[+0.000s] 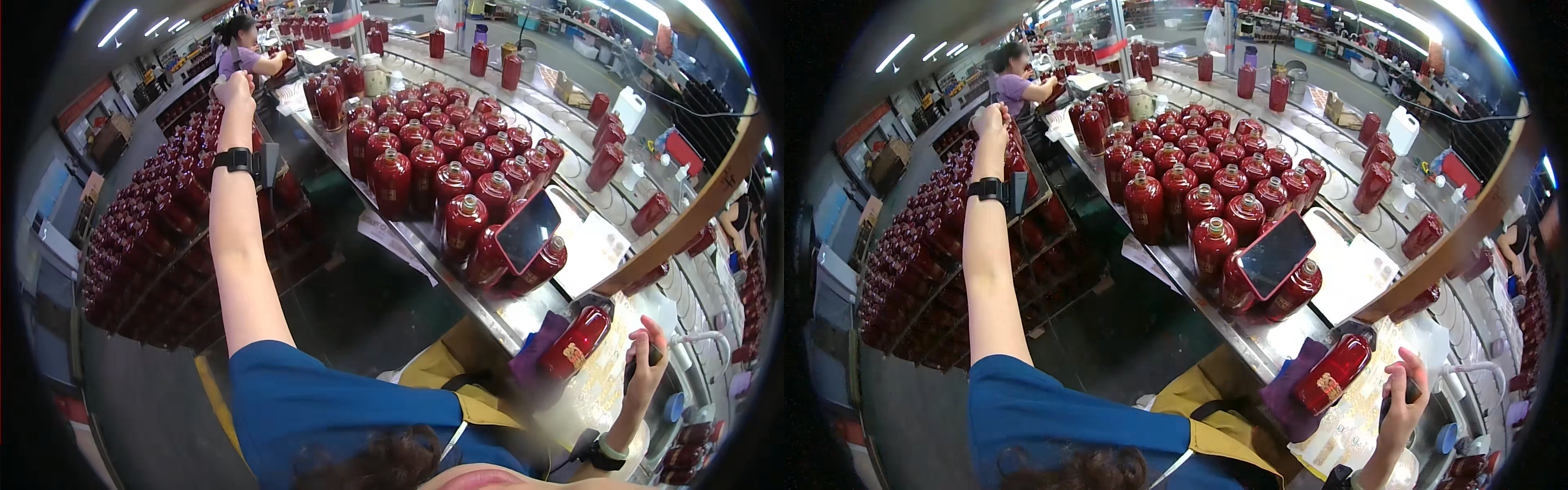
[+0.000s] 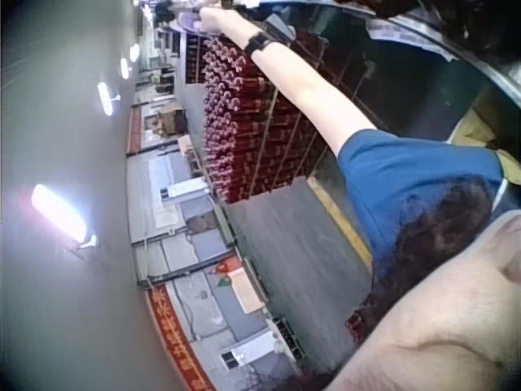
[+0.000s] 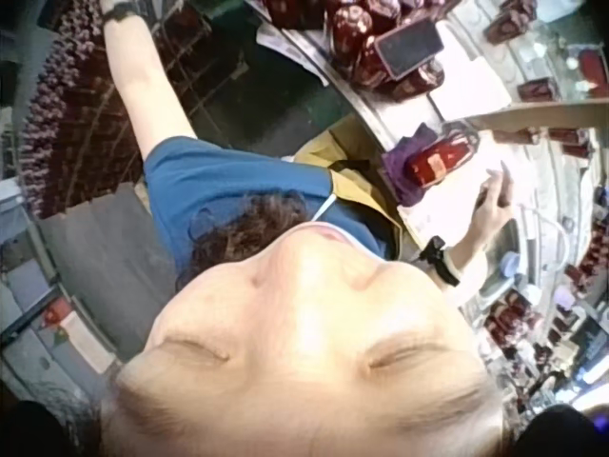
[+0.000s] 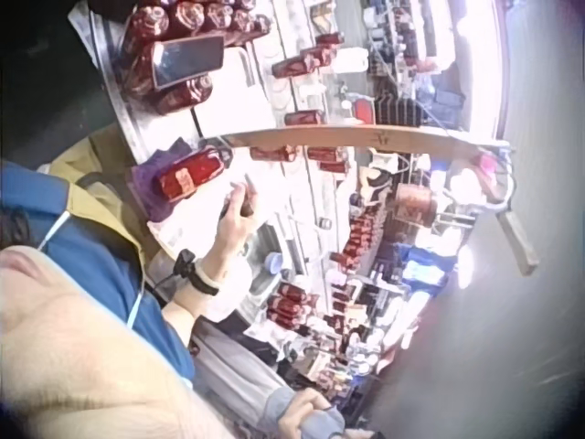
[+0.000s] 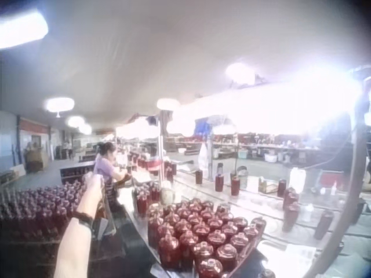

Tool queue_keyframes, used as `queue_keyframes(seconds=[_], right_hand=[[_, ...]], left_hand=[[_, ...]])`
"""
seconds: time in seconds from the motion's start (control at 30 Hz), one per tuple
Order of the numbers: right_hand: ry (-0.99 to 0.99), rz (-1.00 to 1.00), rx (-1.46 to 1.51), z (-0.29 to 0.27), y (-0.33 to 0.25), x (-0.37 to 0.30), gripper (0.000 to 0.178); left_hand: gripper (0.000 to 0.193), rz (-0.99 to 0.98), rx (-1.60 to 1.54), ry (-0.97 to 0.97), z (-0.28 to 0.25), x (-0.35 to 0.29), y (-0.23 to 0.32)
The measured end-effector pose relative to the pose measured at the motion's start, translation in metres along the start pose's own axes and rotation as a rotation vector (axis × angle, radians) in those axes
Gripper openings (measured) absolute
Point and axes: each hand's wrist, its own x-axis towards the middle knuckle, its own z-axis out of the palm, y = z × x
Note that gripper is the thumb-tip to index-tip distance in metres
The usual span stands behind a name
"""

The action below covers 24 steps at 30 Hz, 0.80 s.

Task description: Applying labels and protective seals to red liquor bottles at a manufacturing workstation.

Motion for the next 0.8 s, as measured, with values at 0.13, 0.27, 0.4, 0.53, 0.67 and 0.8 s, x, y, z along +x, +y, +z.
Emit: queue_keyframes(seconds=[0.13, 0.27, 0.4, 0.53, 0.67, 0.8], right_hand=[[0.011, 0.042, -0.073, 0.015, 0.004, 0.007, 0.027], [-0.054, 0.080, -0.006, 0.015, 0.015, 0.014, 0.028], [0.102, 0.091, -0.161, -0.003, 0.016, 0.007, 0.027], [0.179, 0.131, -0.237, -0.035, 0.036, -0.001, 0.028], [0.310, 0.184, -0.326, -0.055, 0.036, -0.025, 0.029], [0.301, 0.208, -0.615, -0.031, -0.002, -0.042, 0.027]], left_hand=[[0.006, -0.142, -0.124, -0.122, 0.013, -0.054, -0.119], [0.014, -0.231, 0.479, -0.186, -0.072, 0.012, -0.200], [0.029, -0.558, 0.245, -0.002, -0.002, -0.105, -0.303], [0.056, -0.515, 0.246, 0.131, -0.006, -0.114, -0.286], [0.063, -0.421, 0.373, 0.218, 0.012, -0.095, -0.341], [0.060, -0.331, 0.424, 0.238, 0.020, -0.070, -0.362]])
